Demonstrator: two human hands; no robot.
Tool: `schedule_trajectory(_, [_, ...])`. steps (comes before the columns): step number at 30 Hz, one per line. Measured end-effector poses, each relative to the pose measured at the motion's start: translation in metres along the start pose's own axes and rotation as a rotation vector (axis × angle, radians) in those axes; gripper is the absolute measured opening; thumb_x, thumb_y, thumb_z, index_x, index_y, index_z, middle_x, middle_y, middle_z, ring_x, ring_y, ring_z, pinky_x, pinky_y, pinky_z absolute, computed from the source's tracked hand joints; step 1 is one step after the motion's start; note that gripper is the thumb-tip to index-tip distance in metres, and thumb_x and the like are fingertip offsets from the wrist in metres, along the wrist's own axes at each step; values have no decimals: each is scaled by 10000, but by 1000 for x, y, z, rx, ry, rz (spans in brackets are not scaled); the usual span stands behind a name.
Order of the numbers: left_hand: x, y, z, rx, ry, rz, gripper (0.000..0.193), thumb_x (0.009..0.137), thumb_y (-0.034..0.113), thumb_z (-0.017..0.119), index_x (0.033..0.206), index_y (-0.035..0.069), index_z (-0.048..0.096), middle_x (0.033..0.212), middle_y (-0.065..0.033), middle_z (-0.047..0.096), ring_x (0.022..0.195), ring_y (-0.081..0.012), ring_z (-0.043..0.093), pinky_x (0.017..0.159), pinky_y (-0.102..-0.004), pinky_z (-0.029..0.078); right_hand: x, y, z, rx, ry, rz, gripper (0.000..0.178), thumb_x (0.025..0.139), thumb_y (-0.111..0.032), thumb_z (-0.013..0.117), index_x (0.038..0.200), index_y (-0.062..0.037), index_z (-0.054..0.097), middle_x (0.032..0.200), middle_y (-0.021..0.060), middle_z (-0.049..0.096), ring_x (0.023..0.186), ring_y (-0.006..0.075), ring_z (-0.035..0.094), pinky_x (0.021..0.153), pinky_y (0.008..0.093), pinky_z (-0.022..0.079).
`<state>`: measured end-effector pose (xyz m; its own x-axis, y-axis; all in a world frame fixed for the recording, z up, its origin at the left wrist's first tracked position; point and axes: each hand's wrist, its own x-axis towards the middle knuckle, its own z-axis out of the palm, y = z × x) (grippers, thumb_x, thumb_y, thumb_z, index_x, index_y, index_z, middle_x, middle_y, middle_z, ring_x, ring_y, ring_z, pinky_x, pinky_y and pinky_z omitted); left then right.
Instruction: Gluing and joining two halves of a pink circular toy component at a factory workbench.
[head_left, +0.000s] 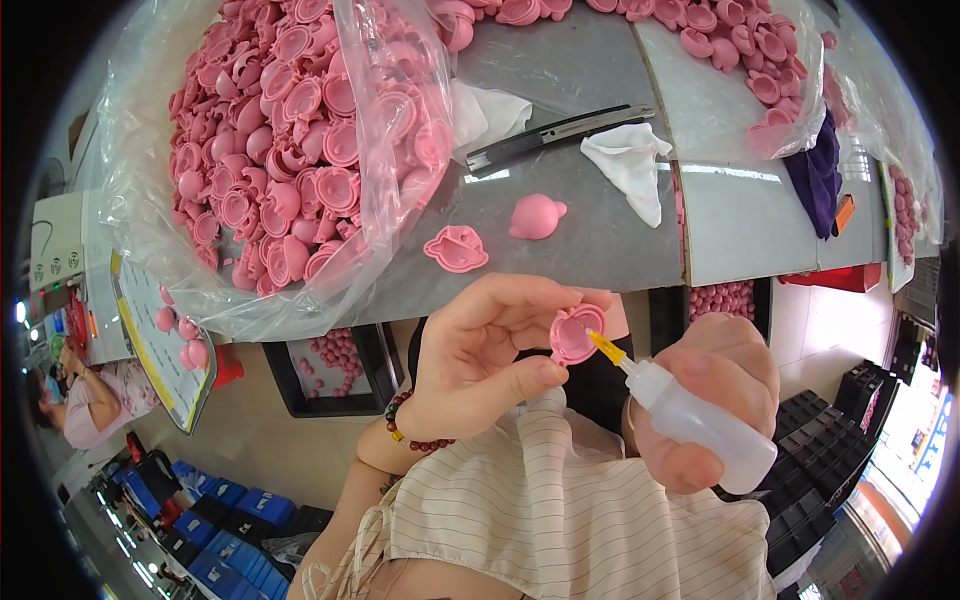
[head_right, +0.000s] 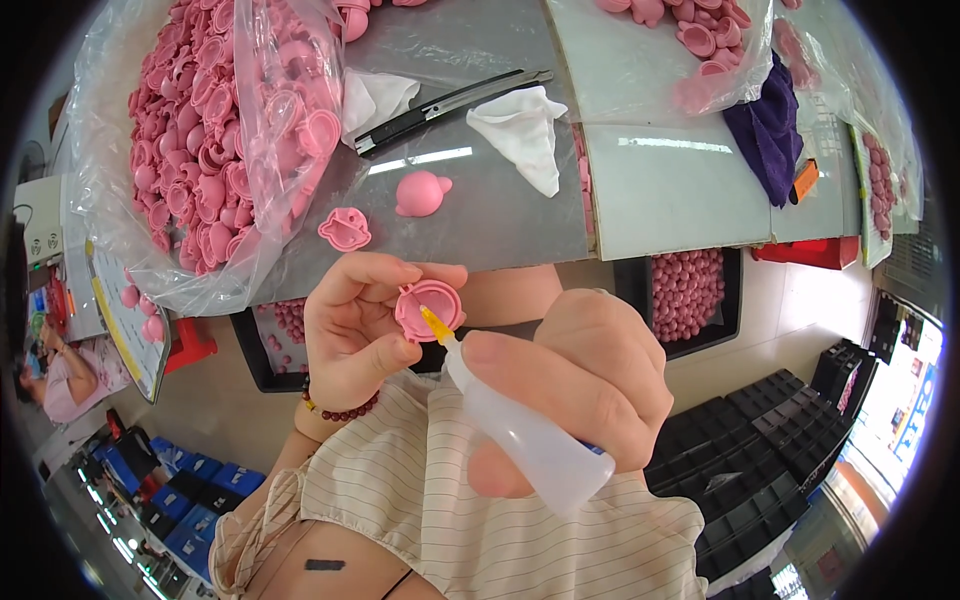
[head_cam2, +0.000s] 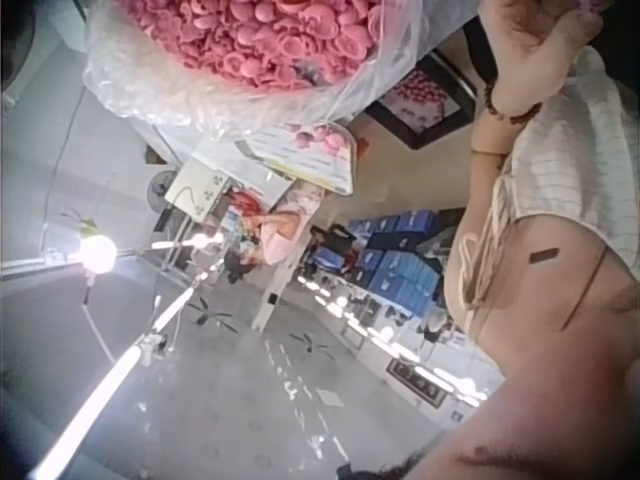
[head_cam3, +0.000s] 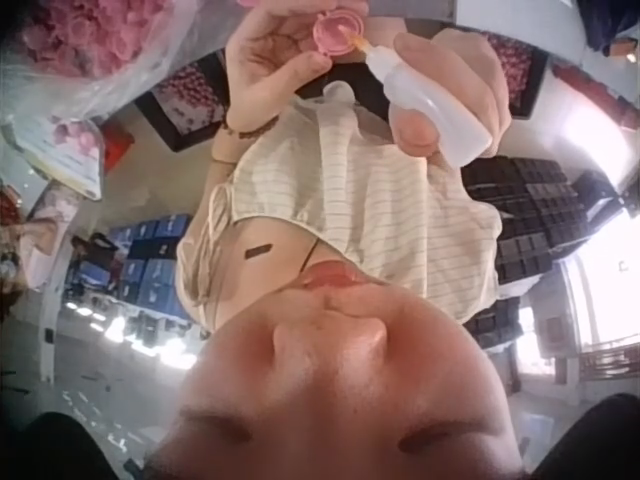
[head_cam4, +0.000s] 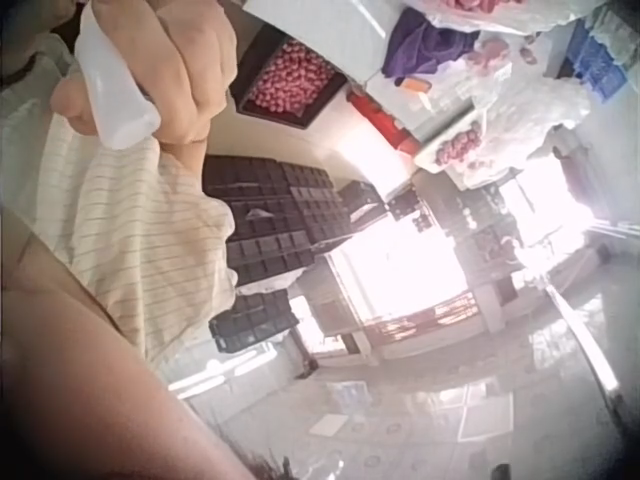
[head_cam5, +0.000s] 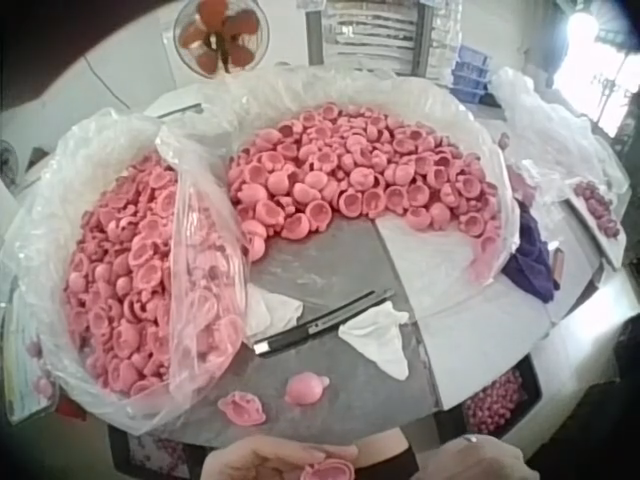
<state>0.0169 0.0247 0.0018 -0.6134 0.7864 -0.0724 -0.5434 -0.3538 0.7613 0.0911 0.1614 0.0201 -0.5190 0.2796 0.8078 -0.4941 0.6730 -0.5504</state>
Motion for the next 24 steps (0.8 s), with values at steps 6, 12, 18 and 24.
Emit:
schedule_trajectory(6, [0,2,-2,182,3,86,387,694,33,630,1008,-25,411,1064,-276,471,886,-236,553,784,-313,434,-1,7,-1,-56,56,-74,534,835,-418,335,727,70,525,604,95,511,400,134,395,327,233,238])
schedule_trajectory(12, [0,4,-8,196,-96,241,356,713,-117,512,1044,-52,397,1137,-259,418,1013,-241,486,820,-299,427,-2,5,-4,-53,88,-52,468,773,-401,460,725,57,546,621,93,553,401,127,422,325,223,272])
schedule_trajectory(18, [0,-6,-14,189,-37,244,347,716,-115,512,1035,-51,392,1133,-258,424,1030,-234,472,829,-301,421,-18,6,-2,204,30,49,463,727,-408,572,810,47,545,647,113,578,409,126,450,321,218,300])
schedule_trajectory(24, [5,3,-15,4,-77,111,395,746,-27,535,1106,-37,371,1108,-223,464,1011,-211,488,836,-297,415,-15,27,-18,-115,596,280,483,787,-329,497,1050,70,428,966,172,478,740,225,518,587,237,436])
